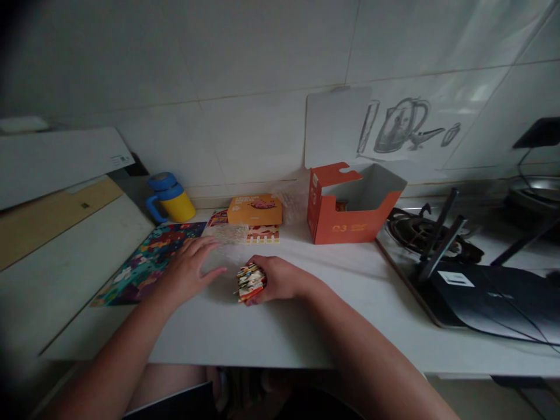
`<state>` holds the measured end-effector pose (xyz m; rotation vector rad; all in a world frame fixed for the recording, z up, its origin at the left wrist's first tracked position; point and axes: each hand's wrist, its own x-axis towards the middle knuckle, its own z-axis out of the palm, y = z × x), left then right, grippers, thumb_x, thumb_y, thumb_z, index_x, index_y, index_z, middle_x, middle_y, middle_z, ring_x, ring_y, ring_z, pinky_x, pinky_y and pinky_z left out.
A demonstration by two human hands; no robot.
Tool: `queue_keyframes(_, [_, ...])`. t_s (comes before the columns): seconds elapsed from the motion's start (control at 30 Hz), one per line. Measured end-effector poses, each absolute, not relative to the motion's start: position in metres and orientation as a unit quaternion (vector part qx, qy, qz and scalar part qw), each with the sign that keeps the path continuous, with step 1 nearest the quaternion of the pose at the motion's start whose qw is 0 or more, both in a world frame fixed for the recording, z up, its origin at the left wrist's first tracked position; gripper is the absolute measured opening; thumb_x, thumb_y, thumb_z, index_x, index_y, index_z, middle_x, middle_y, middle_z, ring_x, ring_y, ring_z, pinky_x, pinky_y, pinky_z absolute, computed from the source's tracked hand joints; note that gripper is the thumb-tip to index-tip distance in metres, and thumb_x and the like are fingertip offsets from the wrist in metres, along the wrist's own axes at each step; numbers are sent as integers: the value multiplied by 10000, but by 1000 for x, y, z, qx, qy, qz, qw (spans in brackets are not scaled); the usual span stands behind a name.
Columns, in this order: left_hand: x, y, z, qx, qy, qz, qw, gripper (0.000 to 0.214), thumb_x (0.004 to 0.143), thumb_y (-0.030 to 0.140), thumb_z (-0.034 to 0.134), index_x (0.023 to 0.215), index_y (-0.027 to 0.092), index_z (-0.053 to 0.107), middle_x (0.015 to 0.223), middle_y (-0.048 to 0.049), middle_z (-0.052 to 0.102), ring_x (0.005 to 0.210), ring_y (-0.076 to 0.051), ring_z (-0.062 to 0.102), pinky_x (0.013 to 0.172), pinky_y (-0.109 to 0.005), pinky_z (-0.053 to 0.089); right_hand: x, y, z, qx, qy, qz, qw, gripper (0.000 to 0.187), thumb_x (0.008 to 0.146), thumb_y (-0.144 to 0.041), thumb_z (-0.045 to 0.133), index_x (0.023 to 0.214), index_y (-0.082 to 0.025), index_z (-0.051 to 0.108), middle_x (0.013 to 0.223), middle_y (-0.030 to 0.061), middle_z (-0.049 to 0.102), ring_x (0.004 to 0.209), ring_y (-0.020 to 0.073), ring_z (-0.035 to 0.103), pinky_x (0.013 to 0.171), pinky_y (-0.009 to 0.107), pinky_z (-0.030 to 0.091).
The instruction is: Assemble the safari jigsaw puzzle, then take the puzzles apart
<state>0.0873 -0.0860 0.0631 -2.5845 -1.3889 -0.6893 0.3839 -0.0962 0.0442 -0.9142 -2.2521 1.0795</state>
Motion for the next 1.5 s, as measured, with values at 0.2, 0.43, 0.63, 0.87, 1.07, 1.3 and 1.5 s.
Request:
queue_keyframes(0.2, [60, -73, 58, -830, -512, -183, 127, 221, 1008, 335, 548, 1127, 244, 710, 1182, -122, 715, 1118, -350, 655, 1005, -514, 530, 381, -103, 51, -285, -787, 496, 230, 669, 627, -401, 986, 1187, -221, 666, 1053, 24, 773, 918, 198, 716, 846, 314, 559])
queue_keyframes(0.43, [126, -98, 70, -800, -565, -186, 81, 295, 1015, 287, 521, 1260, 215, 670, 1061, -116, 786, 914, -291, 746, 769, -373, 532, 376, -108, 50, -164, -620, 735, 220, 915, 606, -394, 1019, 1362, -212, 538, 1162, 72, 718, 984, 194, 714, 898, 339, 586])
queue_keyframes(0.63, [156, -126, 82, -741, -621, -252, -44, 197, 986, 306, 591, 1113, 239, 725, 799, -13, 756, 708, -194, 708, 627, -278, 415, 388, -89, 38, -211, -646, 678, 280, 903, 784, -456, 915, 1531, -208, 473, 1277, 95, 671, 1078, 206, 666, 976, 372, 547])
queue_keyframes(0.87, [174, -147, 75, -767, -568, -295, -39, 215, 1031, 272, 539, 1013, 205, 742, 902, -60, 788, 818, -210, 739, 719, -289, 499, 387, -86, 31, -347, -666, 592, 294, 1055, 786, -590, 866, 1638, -180, 396, 1349, 118, 689, 1247, 312, 625, 1090, 458, 511])
queue_keyframes(1.07, [194, -160, 61, -773, -538, -334, 40, 286, 1061, 213, 511, 1268, 152, 699, 1028, -104, 775, 923, -231, 755, 802, -321, 582, 382, -89, 32, -346, -655, 581, 337, 1054, 786, -563, 868, 1644, -195, 378, 1299, 97, 719, 1161, 280, 668, 1035, 422, 540])
queue_keyframes(1.3, [204, -167, 45, -790, -517, -315, 91, 449, 1038, 132, 516, 1484, 174, 541, 1097, -107, 779, 917, -241, 769, 784, -344, 624, 370, -90, 26, -339, -539, 633, 441, 732, 784, -506, 880, 1406, -241, 599, 1185, 37, 756, 985, 194, 698, 850, 300, 565])
queue_keyframes(1.5, [217, -170, 25, -801, -492, -326, 99, 412, 1029, 113, 530, 1433, 184, 488, 1114, -103, 792, 921, -225, 780, 795, -335, 639, 365, -87, 23, -353, -440, 673, 478, 542, 815, -602, 829, 1181, -221, 706, 1091, 67, 771, 827, 173, 682, 663, 249, 514])
